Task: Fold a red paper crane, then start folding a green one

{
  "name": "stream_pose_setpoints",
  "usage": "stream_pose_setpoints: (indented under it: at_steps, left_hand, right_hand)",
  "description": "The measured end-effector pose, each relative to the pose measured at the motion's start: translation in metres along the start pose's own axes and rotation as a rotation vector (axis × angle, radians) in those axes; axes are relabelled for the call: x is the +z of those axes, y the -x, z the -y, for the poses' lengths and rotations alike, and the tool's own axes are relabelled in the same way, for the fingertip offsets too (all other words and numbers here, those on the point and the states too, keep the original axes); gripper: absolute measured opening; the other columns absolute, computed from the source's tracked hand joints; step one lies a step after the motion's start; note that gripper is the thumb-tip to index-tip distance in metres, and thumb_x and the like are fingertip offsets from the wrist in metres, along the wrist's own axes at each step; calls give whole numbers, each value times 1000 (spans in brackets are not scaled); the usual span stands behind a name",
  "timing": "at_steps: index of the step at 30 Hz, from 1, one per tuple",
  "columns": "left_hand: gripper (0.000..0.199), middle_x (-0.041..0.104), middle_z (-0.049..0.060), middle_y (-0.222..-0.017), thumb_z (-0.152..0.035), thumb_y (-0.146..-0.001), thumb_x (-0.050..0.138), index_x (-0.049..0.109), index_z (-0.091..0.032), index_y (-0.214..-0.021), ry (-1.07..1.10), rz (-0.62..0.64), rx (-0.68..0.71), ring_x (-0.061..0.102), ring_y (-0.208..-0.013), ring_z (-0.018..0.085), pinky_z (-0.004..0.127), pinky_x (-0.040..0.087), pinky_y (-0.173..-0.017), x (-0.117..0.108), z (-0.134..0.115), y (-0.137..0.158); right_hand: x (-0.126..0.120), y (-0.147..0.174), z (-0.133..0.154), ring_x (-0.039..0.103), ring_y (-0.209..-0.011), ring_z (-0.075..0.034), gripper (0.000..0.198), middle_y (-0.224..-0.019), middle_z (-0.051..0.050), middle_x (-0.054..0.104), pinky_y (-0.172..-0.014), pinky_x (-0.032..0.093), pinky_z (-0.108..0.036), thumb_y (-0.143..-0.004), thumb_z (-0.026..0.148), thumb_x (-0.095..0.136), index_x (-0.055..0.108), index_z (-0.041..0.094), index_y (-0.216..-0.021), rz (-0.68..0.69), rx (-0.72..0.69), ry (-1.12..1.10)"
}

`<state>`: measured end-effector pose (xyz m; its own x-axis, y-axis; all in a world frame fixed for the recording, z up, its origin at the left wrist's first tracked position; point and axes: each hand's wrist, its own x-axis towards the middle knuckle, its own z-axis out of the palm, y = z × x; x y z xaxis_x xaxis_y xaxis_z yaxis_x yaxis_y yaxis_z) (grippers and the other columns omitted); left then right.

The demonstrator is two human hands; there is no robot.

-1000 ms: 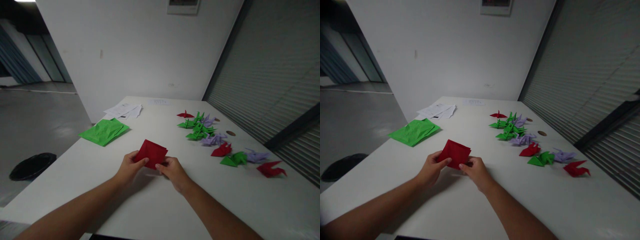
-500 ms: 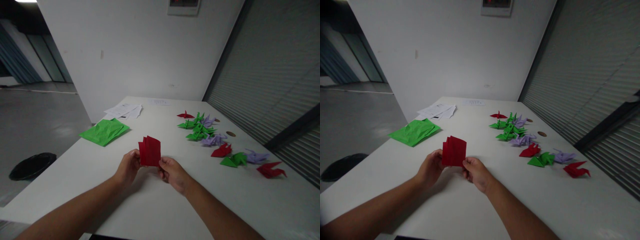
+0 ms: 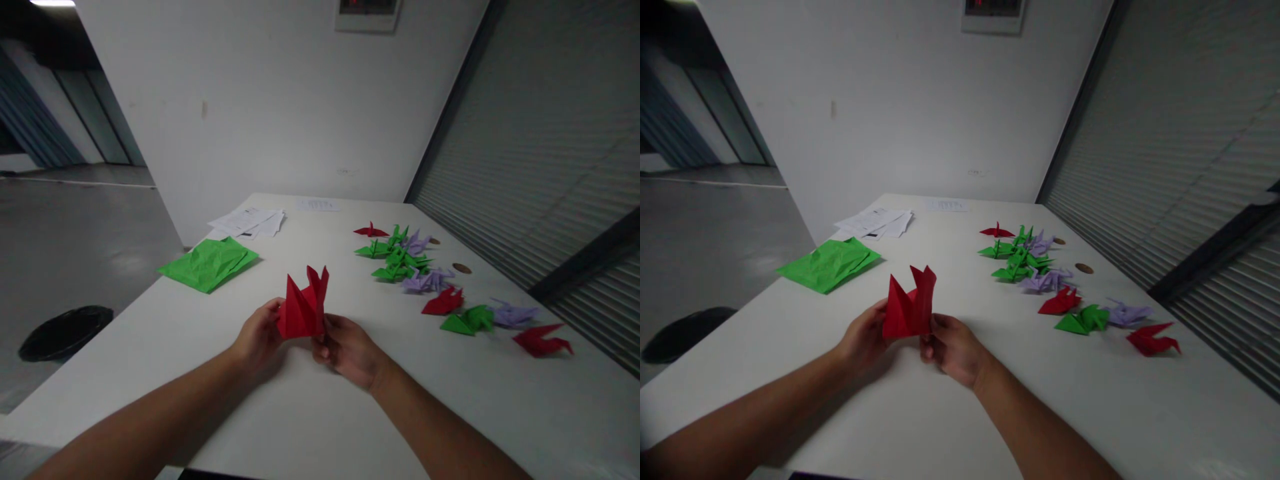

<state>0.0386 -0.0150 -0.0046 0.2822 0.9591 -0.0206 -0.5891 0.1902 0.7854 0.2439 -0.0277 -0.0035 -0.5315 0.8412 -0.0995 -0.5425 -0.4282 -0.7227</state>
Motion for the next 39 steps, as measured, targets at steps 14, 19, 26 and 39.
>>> stream_pose_setpoints:
  at_steps: [14,19,26,39]
  left_hand:
    - [24,78,13,-91,-27,-79,85,78,-13,-98,-298,146,-37,73,-80,26,37,58,-78,11,-1,4]
    - [25,77,15,-97,-33,-83,84,78,-14,-99,-531,441,15,72,-90,29,42,58,-85,19,-5,13]
    - [27,78,14,-108,-28,-83,82,80,-18,-108,-640,339,143,71,-101,31,45,57,-96,8,1,14]
    - [37,72,6,-77,-48,-80,84,75,-13,-83,-484,46,42,61,-68,17,28,50,-67,-5,11,8]
  right_hand:
    - [0,5,-2,49,-60,-12,36,-67,2,60,-59,37,-27,-73,40,94,66,18,-74,21,-9,-5]
    - [-5,2,-6,48,-61,-12,42,-71,2,57,-60,40,-27,-70,48,94,66,19,-79,-42,9,90]
    - [-1,-2,-10,46,-63,-12,44,-69,0,57,-60,35,-27,-73,55,90,73,15,-81,-82,-106,357]
    - [1,-4,-8,49,-65,-13,39,-77,-2,68,-61,37,-27,-66,43,94,76,18,-90,-216,-249,403]
